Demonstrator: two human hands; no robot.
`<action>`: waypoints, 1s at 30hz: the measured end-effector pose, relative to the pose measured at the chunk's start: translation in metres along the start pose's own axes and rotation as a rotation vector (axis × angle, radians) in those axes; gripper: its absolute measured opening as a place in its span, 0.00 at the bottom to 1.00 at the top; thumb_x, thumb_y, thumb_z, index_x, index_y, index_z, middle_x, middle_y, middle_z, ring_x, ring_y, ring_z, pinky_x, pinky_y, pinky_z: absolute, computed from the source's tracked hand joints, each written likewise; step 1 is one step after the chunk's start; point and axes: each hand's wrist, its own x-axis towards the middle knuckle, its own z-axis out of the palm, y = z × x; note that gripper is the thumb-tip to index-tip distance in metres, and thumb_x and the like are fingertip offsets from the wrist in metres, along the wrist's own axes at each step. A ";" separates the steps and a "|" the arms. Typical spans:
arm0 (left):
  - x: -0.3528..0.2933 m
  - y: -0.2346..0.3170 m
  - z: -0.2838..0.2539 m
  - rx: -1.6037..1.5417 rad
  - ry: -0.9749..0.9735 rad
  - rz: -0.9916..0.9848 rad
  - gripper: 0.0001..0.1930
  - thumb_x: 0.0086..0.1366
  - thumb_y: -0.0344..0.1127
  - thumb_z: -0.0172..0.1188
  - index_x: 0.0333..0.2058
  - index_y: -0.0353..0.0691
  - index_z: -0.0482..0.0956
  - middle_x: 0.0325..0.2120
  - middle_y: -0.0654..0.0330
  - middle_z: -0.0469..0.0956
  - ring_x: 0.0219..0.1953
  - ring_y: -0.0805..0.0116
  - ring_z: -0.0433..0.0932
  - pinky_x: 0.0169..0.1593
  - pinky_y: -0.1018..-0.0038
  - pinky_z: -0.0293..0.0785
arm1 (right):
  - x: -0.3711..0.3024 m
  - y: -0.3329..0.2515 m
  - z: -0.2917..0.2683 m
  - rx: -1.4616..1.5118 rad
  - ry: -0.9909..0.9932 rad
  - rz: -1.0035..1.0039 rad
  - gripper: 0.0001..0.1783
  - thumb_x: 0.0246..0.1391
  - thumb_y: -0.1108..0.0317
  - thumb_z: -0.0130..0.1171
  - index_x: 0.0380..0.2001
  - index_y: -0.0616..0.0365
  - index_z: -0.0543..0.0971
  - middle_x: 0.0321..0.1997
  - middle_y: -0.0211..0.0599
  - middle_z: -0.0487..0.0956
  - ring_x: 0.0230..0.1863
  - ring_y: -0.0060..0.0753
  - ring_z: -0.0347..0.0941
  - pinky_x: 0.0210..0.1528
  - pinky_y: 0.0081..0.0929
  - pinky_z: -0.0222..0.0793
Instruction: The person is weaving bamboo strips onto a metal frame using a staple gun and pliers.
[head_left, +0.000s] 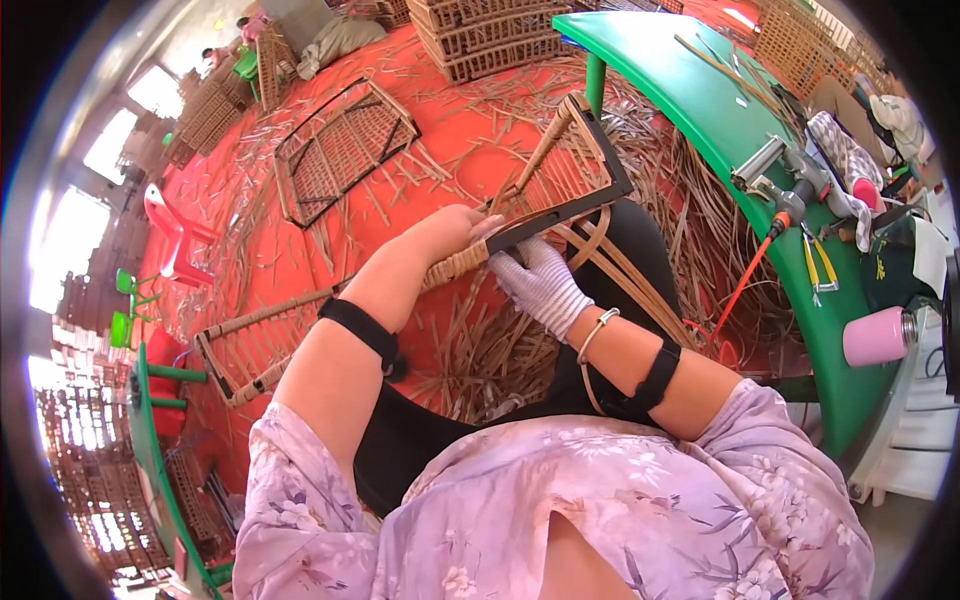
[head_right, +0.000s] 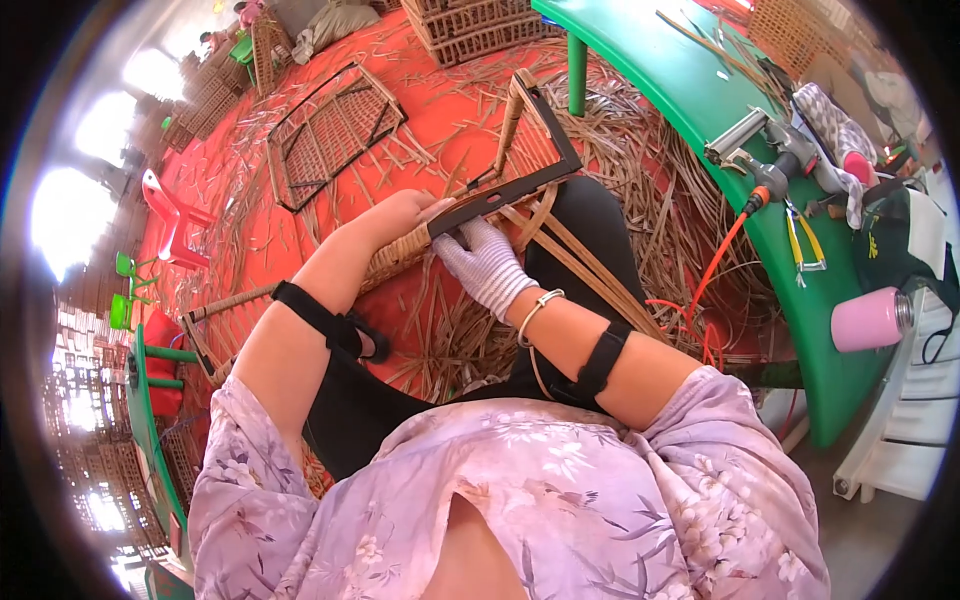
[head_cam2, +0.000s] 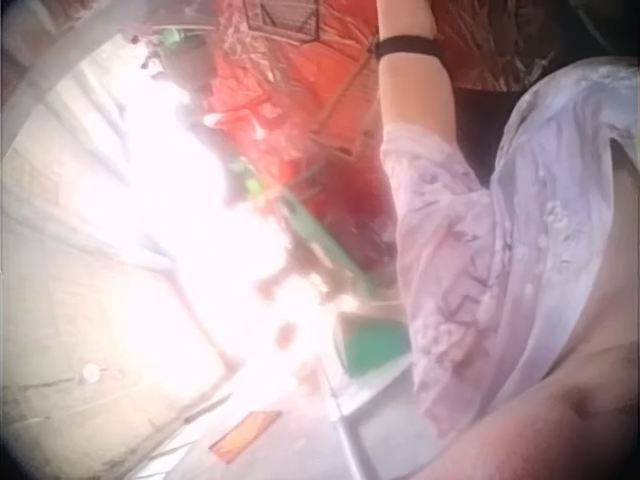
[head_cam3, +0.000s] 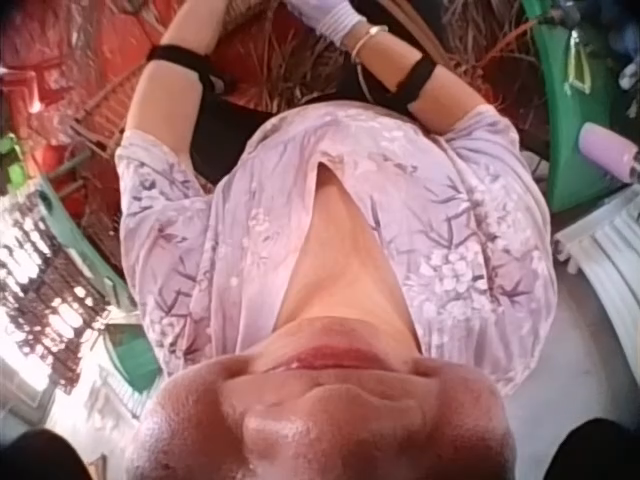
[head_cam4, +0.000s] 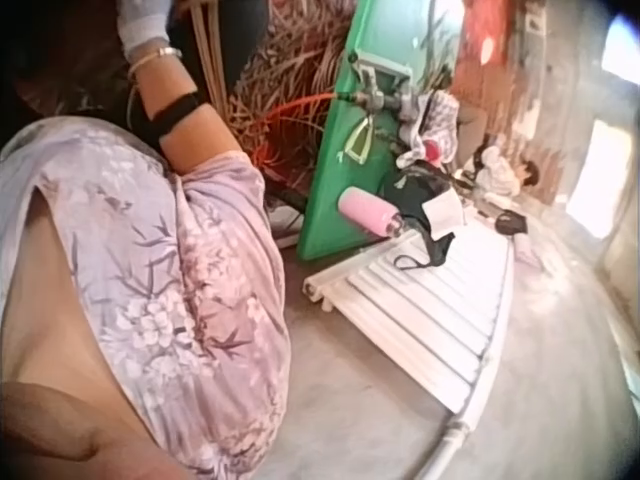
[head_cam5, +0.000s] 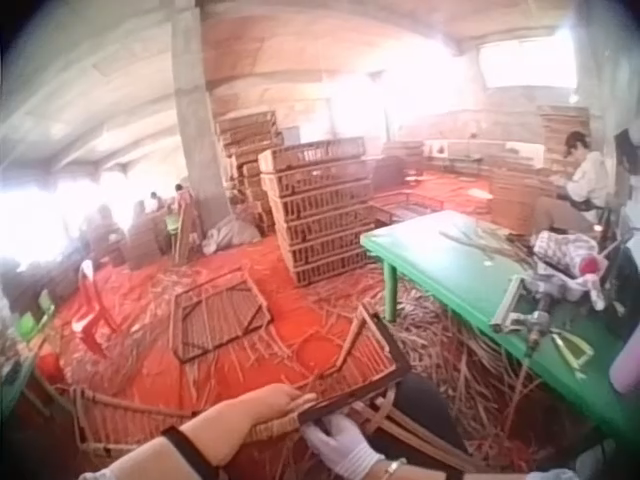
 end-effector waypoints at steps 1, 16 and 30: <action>-0.001 0.002 -0.001 0.002 -0.001 0.005 0.30 0.68 0.59 0.44 0.42 0.36 0.80 0.38 0.44 0.80 0.43 0.44 0.76 0.49 0.60 0.70 | -0.001 -0.001 0.001 0.049 0.013 0.032 0.10 0.62 0.63 0.53 0.41 0.56 0.72 0.24 0.23 0.70 0.19 0.15 0.62 0.20 0.16 0.60; -0.074 0.047 -0.014 -0.266 0.419 0.051 0.21 0.64 0.49 0.57 0.43 0.35 0.79 0.37 0.46 0.80 0.41 0.52 0.79 0.47 0.65 0.73 | -0.028 -0.032 -0.021 0.202 -0.104 0.373 0.12 0.61 0.59 0.56 0.37 0.56 0.75 0.16 0.20 0.64 0.12 0.13 0.55 0.13 0.17 0.48; -0.078 0.067 0.000 0.700 0.515 0.355 0.14 0.61 0.44 0.60 0.34 0.38 0.78 0.22 0.59 0.78 0.23 0.58 0.78 0.29 0.65 0.74 | -0.061 -0.057 -0.019 -0.120 -0.270 0.156 0.16 0.62 0.56 0.54 0.28 0.57 0.77 0.20 0.22 0.70 0.20 0.15 0.60 0.22 0.18 0.58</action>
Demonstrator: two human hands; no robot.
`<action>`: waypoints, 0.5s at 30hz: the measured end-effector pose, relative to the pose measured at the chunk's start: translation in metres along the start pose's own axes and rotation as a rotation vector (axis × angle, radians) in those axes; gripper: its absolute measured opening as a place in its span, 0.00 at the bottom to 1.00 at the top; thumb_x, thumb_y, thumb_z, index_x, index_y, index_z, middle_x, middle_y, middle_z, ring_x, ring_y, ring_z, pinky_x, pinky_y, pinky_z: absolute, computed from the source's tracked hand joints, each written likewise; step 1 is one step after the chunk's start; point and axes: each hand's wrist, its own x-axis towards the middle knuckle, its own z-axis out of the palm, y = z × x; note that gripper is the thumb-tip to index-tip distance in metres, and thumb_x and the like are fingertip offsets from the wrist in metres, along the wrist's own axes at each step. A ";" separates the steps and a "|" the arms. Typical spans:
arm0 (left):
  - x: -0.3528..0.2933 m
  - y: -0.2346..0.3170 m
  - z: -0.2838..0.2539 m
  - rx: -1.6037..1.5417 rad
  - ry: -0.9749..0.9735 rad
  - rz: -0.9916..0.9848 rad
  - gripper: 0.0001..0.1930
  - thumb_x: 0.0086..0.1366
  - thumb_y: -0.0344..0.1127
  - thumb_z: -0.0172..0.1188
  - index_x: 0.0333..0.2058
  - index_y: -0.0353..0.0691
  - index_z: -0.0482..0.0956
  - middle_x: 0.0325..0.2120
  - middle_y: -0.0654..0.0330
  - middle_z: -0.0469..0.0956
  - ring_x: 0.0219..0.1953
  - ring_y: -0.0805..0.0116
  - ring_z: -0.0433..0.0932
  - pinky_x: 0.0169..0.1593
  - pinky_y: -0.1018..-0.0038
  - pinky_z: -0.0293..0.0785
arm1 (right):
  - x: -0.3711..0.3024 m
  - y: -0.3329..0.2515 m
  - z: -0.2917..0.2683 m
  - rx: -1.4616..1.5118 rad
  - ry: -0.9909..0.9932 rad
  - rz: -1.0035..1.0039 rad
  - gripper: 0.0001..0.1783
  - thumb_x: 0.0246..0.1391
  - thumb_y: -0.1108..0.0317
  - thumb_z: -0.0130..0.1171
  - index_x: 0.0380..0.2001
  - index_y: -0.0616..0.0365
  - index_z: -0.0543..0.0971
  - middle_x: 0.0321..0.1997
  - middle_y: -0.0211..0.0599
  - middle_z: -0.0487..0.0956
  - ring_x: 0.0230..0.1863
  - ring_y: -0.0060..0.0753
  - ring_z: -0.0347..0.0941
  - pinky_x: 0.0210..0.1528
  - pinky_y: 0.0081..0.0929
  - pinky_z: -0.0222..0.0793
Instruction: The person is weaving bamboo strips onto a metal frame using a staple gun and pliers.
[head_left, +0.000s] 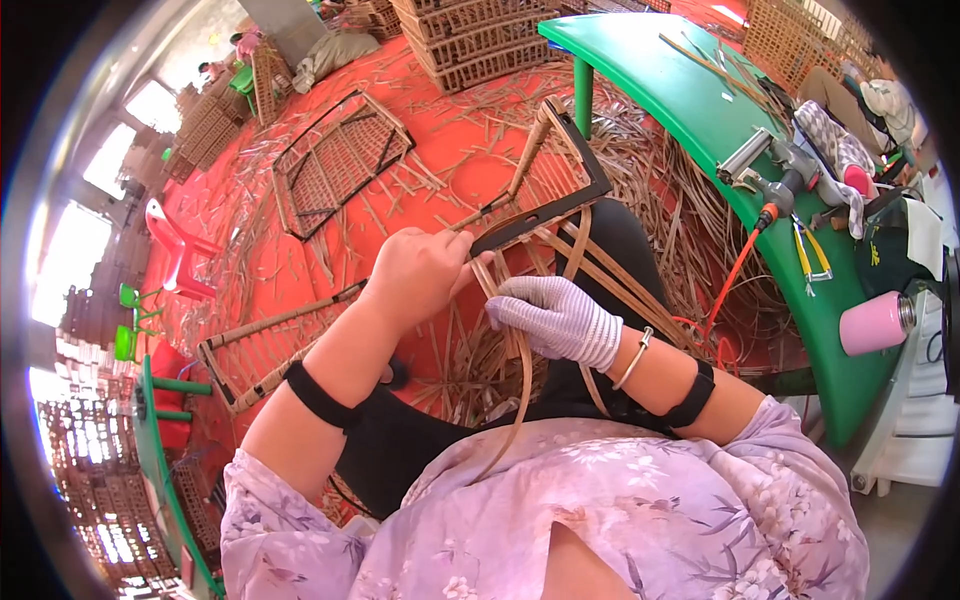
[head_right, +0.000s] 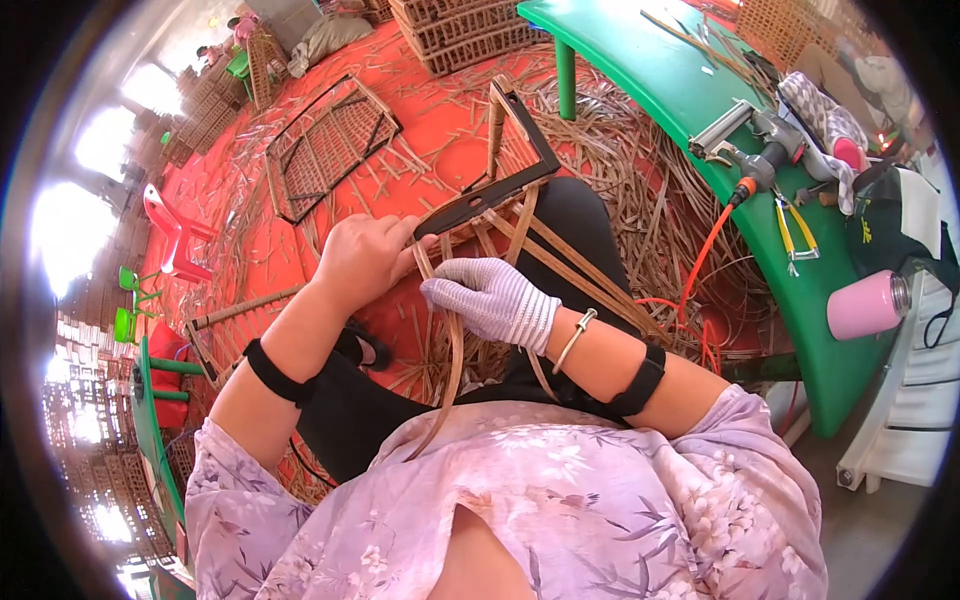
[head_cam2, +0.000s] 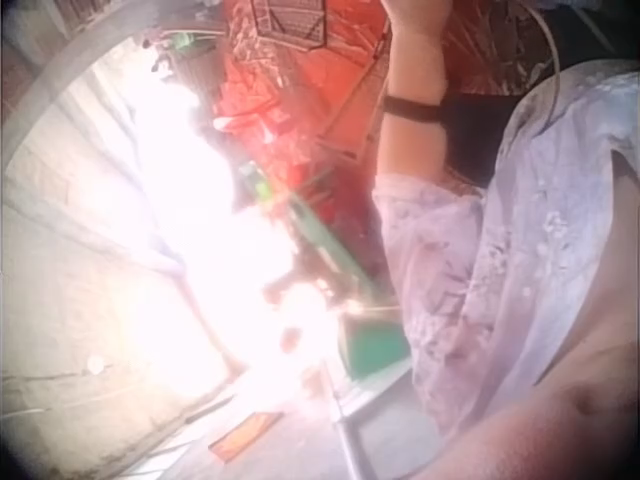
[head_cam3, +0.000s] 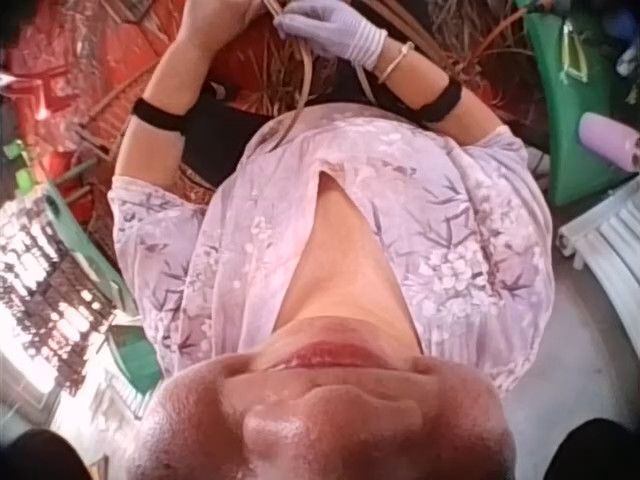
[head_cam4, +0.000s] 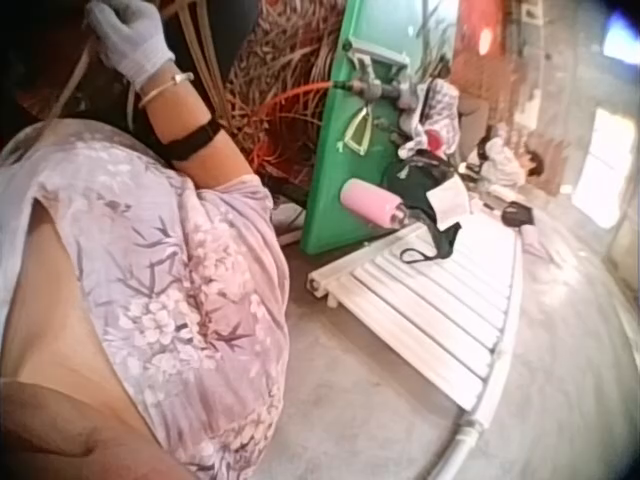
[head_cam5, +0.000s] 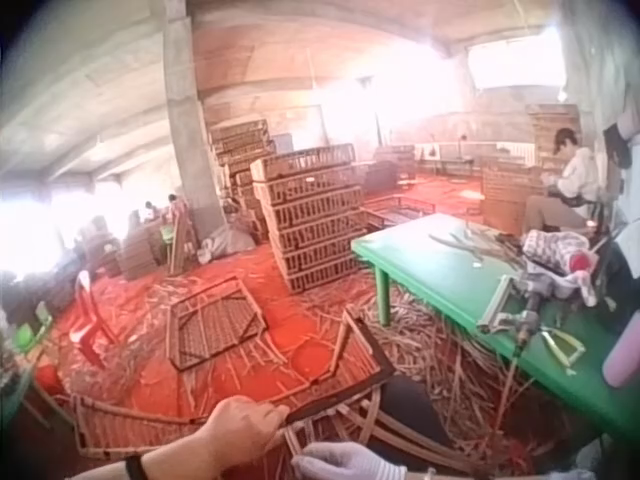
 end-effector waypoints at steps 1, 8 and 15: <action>0.003 -0.002 -0.001 0.007 0.030 0.043 0.13 0.63 0.44 0.58 0.32 0.39 0.78 0.20 0.59 0.78 0.21 0.58 0.77 0.27 0.65 0.73 | 0.000 0.000 0.000 0.000 0.000 0.001 0.16 0.62 0.56 0.54 0.28 0.57 0.77 0.20 0.22 0.70 0.20 0.15 0.60 0.22 0.18 0.58; 0.023 -0.023 -0.002 -0.284 -0.073 -0.018 0.18 0.66 0.44 0.55 0.21 0.38 0.78 0.14 0.53 0.72 0.18 0.54 0.73 0.24 0.62 0.69 | 0.010 0.004 -0.001 0.145 0.139 0.001 0.15 0.60 0.55 0.57 0.34 0.58 0.80 0.21 0.21 0.73 0.16 0.12 0.61 0.17 0.14 0.55; 0.039 -0.043 0.003 -0.643 -0.308 -0.173 0.21 0.69 0.49 0.51 0.29 0.35 0.81 0.18 0.46 0.70 0.22 0.54 0.69 0.29 0.63 0.66 | 0.021 0.009 -0.010 0.126 0.196 0.007 0.15 0.60 0.56 0.58 0.38 0.57 0.81 0.20 0.21 0.72 0.14 0.12 0.62 0.15 0.14 0.56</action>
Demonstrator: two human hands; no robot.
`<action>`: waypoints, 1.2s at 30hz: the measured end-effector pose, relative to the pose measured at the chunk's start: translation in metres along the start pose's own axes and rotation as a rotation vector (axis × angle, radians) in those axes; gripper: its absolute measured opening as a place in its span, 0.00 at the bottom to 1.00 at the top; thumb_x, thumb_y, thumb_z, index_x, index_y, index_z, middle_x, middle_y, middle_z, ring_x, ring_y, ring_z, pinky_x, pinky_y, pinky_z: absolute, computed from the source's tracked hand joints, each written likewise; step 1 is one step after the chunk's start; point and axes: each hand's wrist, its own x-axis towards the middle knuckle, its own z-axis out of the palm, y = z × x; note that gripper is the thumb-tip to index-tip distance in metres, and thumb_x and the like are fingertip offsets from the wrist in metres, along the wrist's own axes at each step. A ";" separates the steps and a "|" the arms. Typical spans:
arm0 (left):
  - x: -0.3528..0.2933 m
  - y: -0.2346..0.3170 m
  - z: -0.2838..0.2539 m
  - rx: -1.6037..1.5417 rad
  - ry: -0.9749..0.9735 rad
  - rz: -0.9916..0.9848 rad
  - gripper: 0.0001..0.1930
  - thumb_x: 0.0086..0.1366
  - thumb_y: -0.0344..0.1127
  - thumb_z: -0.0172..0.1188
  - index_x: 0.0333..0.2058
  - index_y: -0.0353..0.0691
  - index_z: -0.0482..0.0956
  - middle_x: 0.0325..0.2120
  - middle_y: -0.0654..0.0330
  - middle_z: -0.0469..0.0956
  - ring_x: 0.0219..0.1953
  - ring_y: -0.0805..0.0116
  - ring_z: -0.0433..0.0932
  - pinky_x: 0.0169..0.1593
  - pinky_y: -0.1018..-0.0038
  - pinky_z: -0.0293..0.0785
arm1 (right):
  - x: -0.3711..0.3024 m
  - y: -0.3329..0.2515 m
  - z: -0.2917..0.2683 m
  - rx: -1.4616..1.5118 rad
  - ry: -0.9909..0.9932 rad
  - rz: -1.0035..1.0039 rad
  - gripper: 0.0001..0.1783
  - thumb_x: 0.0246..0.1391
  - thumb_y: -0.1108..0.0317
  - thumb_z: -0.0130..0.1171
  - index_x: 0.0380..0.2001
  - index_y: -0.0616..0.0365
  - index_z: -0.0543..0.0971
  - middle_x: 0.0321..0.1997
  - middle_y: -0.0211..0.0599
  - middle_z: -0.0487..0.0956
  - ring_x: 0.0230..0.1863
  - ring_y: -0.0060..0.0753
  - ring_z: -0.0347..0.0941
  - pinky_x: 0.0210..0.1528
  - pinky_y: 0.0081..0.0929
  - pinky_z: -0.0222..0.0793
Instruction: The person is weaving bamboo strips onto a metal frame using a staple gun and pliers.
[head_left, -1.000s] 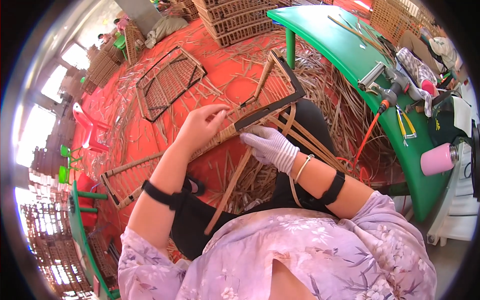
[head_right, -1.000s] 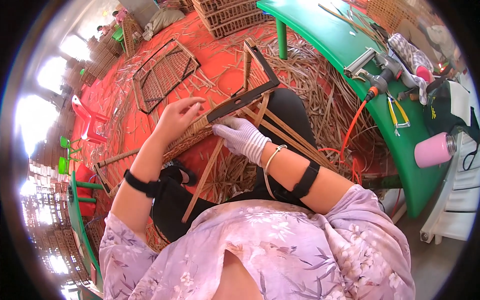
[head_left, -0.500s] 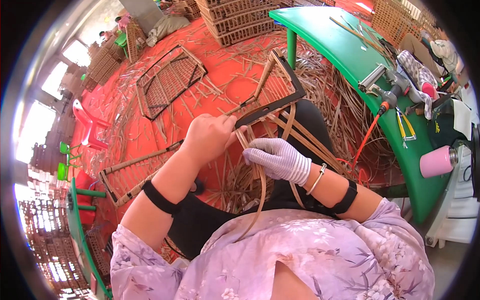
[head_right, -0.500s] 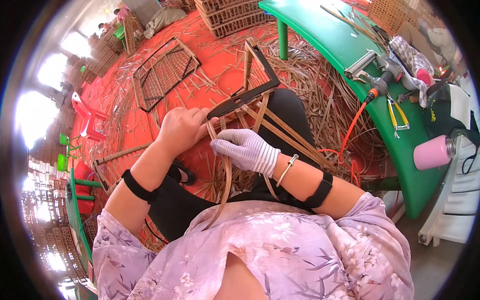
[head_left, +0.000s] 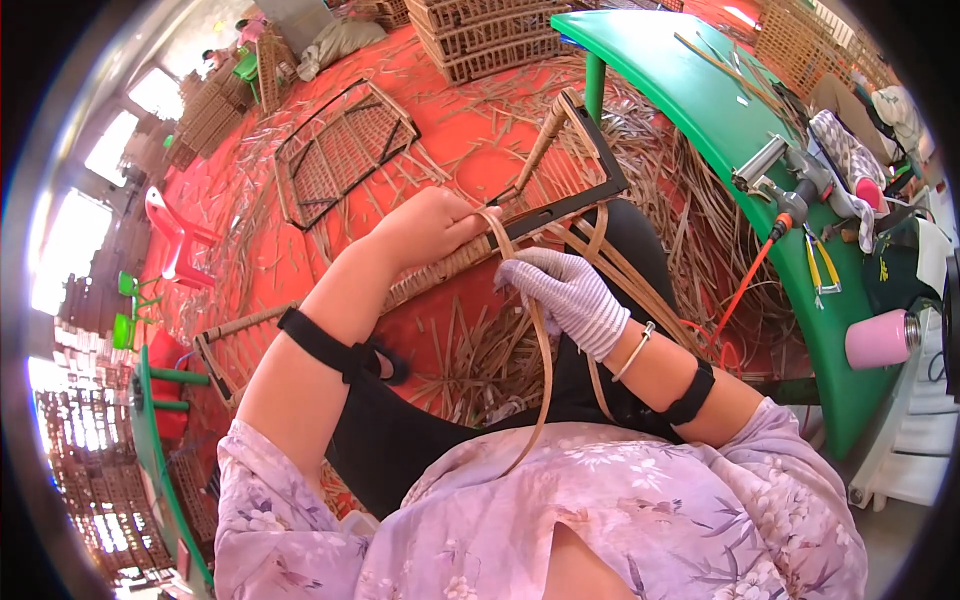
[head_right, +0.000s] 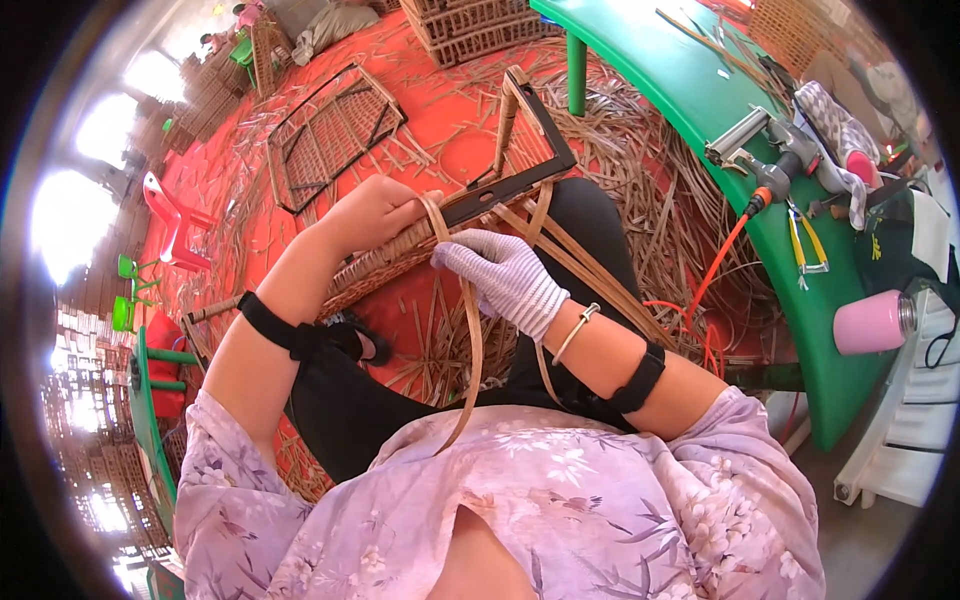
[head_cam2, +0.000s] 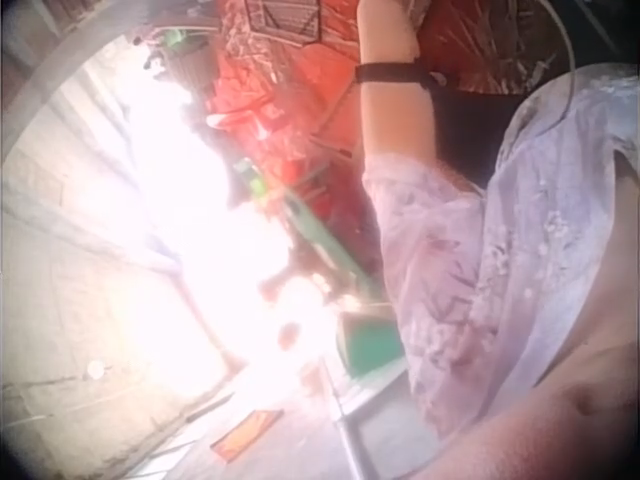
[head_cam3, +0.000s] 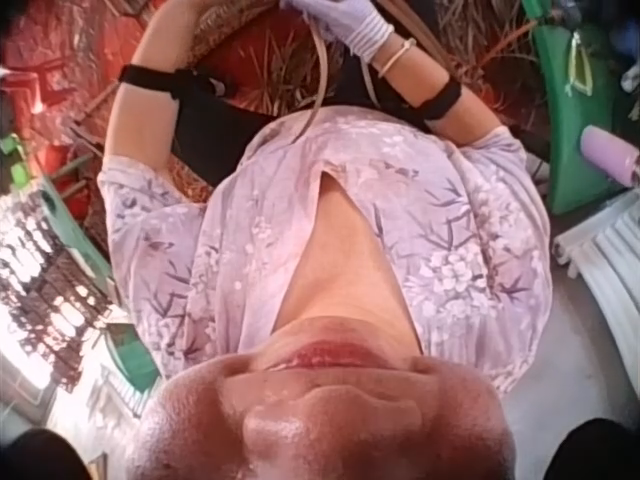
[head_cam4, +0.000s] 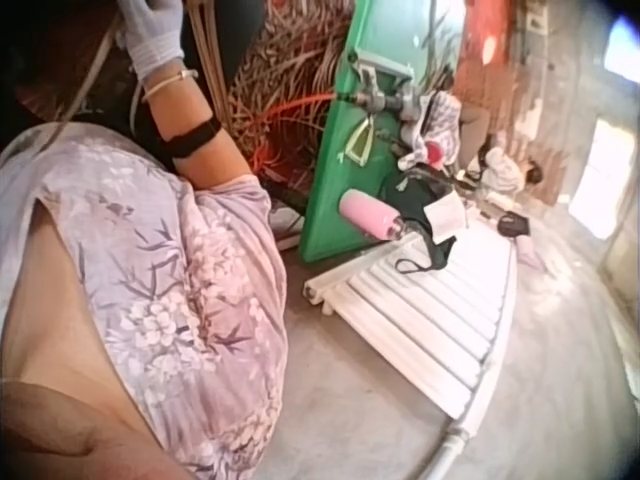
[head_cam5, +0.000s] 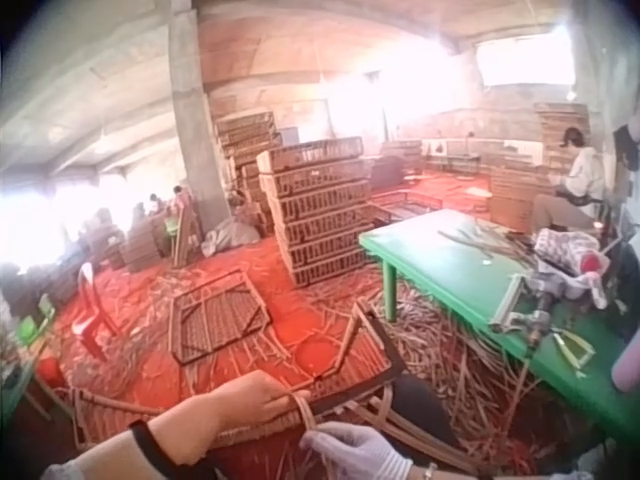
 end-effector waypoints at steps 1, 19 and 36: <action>0.001 0.001 -0.001 -0.024 -0.060 -0.068 0.22 0.69 0.50 0.50 0.34 0.36 0.82 0.23 0.43 0.76 0.29 0.49 0.76 0.35 0.62 0.71 | 0.002 0.002 -0.001 0.023 -0.003 -0.005 0.15 0.60 0.56 0.57 0.39 0.57 0.81 0.20 0.21 0.72 0.14 0.12 0.62 0.15 0.14 0.56; 0.026 -0.024 0.022 -0.013 -0.158 -0.198 0.28 0.69 0.59 0.45 0.39 0.36 0.79 0.32 0.49 0.77 0.38 0.57 0.76 0.44 0.65 0.70 | 0.043 0.030 0.003 0.378 0.000 -0.006 0.14 0.60 0.70 0.53 0.49 0.57 0.73 0.32 0.32 0.75 0.31 0.26 0.74 0.33 0.23 0.72; -0.006 -0.003 0.019 -0.291 0.100 -0.311 0.16 0.68 0.42 0.53 0.45 0.35 0.78 0.32 0.54 0.79 0.35 0.65 0.76 0.44 0.69 0.72 | 0.034 0.028 0.004 -0.065 0.087 -0.119 0.18 0.60 0.56 0.55 0.39 0.63 0.78 0.26 0.29 0.75 0.19 0.20 0.69 0.23 0.20 0.66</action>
